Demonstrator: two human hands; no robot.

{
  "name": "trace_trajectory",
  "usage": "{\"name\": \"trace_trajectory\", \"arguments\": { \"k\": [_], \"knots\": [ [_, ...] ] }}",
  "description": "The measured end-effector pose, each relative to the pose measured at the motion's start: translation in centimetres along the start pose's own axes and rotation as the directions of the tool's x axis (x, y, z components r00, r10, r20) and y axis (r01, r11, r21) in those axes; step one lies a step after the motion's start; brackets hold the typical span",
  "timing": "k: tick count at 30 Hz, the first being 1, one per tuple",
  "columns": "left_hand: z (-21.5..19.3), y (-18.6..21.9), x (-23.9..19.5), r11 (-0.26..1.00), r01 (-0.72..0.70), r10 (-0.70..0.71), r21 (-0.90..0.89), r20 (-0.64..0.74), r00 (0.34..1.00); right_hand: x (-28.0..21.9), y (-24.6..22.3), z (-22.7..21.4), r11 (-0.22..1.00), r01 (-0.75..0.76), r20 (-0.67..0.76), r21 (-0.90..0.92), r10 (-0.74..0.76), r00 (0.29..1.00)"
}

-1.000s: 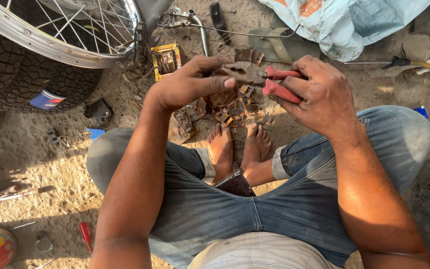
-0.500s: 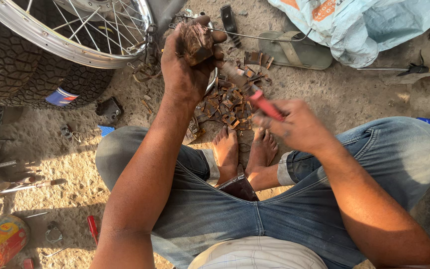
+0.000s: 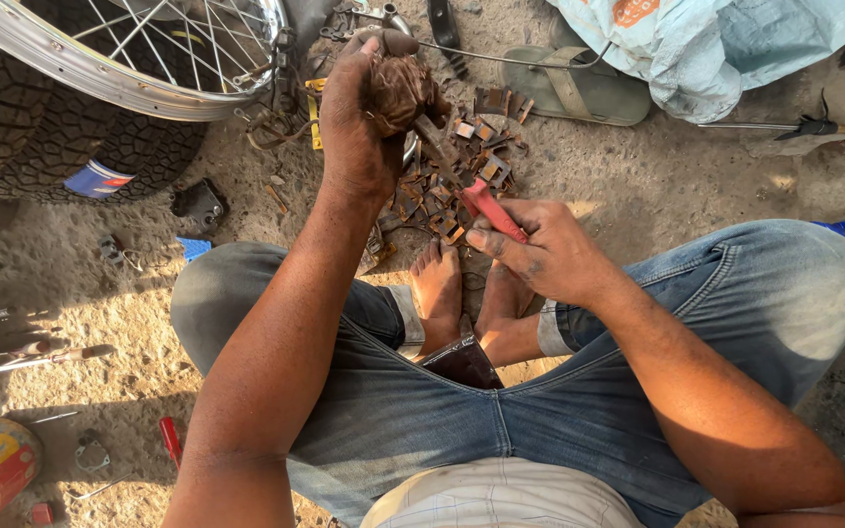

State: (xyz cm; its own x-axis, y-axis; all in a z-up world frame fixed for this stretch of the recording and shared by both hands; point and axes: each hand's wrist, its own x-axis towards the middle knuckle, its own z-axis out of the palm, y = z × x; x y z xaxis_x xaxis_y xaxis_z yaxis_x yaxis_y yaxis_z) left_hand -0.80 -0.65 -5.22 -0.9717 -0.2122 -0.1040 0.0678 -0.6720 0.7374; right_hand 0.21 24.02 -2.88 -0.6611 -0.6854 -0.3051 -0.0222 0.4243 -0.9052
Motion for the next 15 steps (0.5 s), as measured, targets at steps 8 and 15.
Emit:
{"name": "trace_trajectory", "arguments": {
  "k": [8, 15],
  "knots": [
    [0.4, -0.1, -0.4, 1.000, 0.011, -0.012, -0.023, -0.055, 0.998, 0.0, 0.7, 1.1, 0.998, -0.025, 0.053, -0.051, 0.027, 0.998],
    [0.7, -1.1, -0.2, 0.998, -0.016, 0.010, -0.063, -0.093, 0.996, 0.1, 0.3, 1.1, 0.999, 0.006, 0.056, -0.036, -0.004, 0.998]
  ]
}}
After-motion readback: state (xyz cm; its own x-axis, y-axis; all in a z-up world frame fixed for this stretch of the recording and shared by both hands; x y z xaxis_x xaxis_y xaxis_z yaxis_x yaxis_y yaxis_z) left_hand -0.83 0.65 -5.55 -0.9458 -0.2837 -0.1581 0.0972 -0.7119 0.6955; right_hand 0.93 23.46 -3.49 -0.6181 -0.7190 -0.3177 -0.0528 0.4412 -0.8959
